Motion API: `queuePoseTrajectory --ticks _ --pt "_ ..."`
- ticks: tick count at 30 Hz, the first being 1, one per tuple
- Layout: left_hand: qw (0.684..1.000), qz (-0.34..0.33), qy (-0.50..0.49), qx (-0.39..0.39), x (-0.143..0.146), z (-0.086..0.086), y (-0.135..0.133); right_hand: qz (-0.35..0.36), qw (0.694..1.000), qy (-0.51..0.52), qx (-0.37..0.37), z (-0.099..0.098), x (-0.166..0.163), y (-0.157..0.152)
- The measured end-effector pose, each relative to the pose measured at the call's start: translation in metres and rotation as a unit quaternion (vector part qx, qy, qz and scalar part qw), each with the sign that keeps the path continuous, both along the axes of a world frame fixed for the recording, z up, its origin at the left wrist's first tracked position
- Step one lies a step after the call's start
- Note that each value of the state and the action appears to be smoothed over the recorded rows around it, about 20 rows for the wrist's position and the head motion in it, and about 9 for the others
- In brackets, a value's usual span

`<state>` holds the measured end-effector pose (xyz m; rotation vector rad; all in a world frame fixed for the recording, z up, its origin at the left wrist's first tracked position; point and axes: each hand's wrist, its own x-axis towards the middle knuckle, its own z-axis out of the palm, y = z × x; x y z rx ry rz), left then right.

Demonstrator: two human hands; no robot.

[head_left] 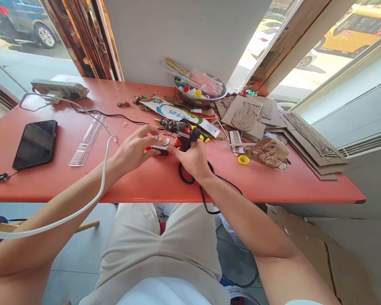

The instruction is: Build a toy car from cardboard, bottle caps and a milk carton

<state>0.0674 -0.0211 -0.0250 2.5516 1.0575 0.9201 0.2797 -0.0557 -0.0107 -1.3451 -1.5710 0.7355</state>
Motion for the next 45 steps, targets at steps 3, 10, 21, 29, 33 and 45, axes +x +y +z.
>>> queuePoseTrajectory --ticks 3,10,21,29,33,45 --pt "0.998 0.01 0.034 0.054 -0.001 -0.002 -0.007 0.006 1.0 0.006 0.006 0.0 -0.001 0.0" --pt "0.987 0.041 0.076 0.134 0.006 -0.003 -0.015 0.003 1.0 0.007 0.027 -0.002 -0.002 0.001" --pt "0.979 0.061 0.107 0.16 0.01 -0.012 -0.036 -0.007 0.999 -0.006 0.053 -0.001 0.001 0.006" --pt "0.978 0.07 0.118 0.155 0.009 -0.011 -0.037 -0.001 0.997 -0.072 0.018 0.012 0.0 0.028" --pt "0.976 0.064 0.135 0.158 0.005 -0.014 -0.041 0.045 0.996 -0.073 -0.015 0.017 -0.001 0.035" --pt "0.975 0.073 0.158 0.134 0.003 -0.015 -0.047 0.094 0.995 0.001 -0.042 0.006 0.002 0.051"
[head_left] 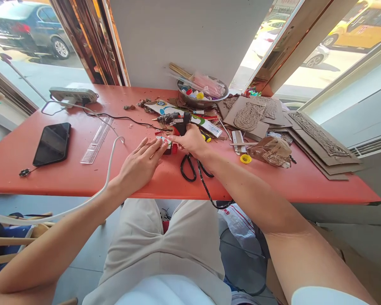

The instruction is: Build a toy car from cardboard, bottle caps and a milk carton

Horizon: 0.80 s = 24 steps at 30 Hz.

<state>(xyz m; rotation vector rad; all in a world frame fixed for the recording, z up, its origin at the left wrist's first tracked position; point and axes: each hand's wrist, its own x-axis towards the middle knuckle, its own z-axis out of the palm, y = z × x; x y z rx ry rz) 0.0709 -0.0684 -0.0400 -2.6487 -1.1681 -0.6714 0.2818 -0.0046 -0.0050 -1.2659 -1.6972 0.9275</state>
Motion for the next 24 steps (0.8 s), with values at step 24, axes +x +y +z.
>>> queuePoseTrajectory --ticks 24 --pt "0.998 -0.009 -0.031 0.056 0.006 0.0 -0.021 -0.014 0.985 -0.151 0.078 0.005 -0.008 0.001"
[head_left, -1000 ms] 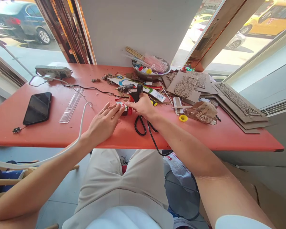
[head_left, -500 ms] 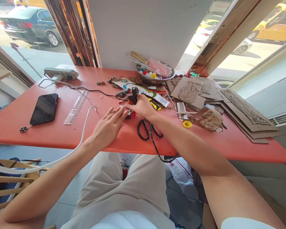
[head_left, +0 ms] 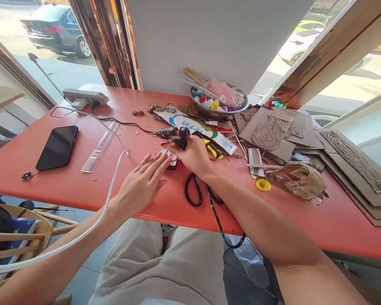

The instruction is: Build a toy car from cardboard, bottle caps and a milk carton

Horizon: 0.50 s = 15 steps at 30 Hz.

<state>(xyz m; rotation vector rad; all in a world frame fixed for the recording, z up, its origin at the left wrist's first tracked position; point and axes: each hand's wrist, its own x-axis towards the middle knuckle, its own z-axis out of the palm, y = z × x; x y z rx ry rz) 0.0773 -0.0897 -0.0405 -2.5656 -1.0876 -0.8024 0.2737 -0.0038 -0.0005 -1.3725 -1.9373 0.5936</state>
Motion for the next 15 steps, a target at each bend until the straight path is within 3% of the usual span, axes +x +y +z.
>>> queuePoseTrajectory --ticks 4,9,15 --pt "1.0 0.002 0.016 0.006 0.0 0.002 -0.003 -0.005 1.0 0.012 0.012 0.003 0.01 -0.002" --pt "1.0 0.001 0.023 -0.015 -0.004 0.0 -0.002 0.052 0.996 0.041 -0.056 0.009 0.017 -0.007" --pt "0.999 -0.003 0.024 -0.047 -0.006 -0.002 -0.002 0.085 0.993 0.058 -0.054 0.007 0.012 -0.009"
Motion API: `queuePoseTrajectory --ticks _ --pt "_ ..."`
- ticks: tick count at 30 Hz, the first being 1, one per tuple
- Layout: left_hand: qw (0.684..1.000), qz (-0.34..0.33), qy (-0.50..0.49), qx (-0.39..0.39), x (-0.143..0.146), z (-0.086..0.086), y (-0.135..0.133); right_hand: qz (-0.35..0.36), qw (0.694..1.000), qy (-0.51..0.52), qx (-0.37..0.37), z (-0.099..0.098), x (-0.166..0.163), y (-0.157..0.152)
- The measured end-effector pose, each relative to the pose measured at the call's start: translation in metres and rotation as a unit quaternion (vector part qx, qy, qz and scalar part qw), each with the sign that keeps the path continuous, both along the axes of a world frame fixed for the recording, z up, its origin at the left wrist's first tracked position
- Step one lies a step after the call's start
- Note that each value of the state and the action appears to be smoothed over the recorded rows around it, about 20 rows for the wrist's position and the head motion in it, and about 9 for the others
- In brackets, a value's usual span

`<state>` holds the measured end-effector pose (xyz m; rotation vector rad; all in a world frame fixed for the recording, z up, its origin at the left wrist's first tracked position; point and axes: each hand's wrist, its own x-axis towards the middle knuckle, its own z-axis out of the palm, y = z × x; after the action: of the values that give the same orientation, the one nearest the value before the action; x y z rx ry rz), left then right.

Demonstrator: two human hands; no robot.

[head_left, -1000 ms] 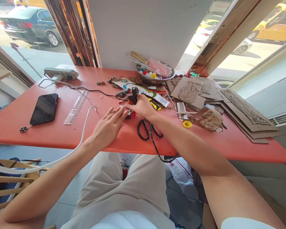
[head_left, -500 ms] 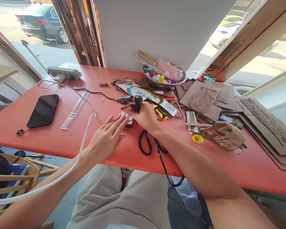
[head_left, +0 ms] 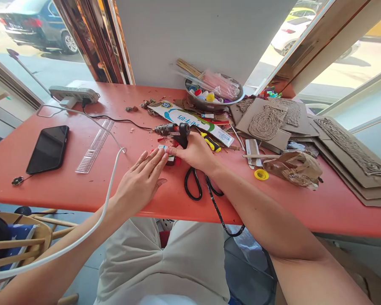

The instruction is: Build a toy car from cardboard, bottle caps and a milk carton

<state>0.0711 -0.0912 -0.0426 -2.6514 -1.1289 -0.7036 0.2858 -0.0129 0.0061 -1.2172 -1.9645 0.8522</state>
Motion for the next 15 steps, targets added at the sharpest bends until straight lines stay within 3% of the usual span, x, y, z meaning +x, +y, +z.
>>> queuePoseTrajectory --ticks 10,15 --pt "0.999 0.017 -0.001 -0.03 0.0021 -0.0032 -0.0014 0.078 0.996 0.0 -0.035 0.0043 0.0092 0.0018" --pt "0.999 0.019 -0.006 -0.028 0.0028 -0.0036 -0.0013 0.066 0.997 -0.011 -0.032 0.0041 0.0098 0.0017"
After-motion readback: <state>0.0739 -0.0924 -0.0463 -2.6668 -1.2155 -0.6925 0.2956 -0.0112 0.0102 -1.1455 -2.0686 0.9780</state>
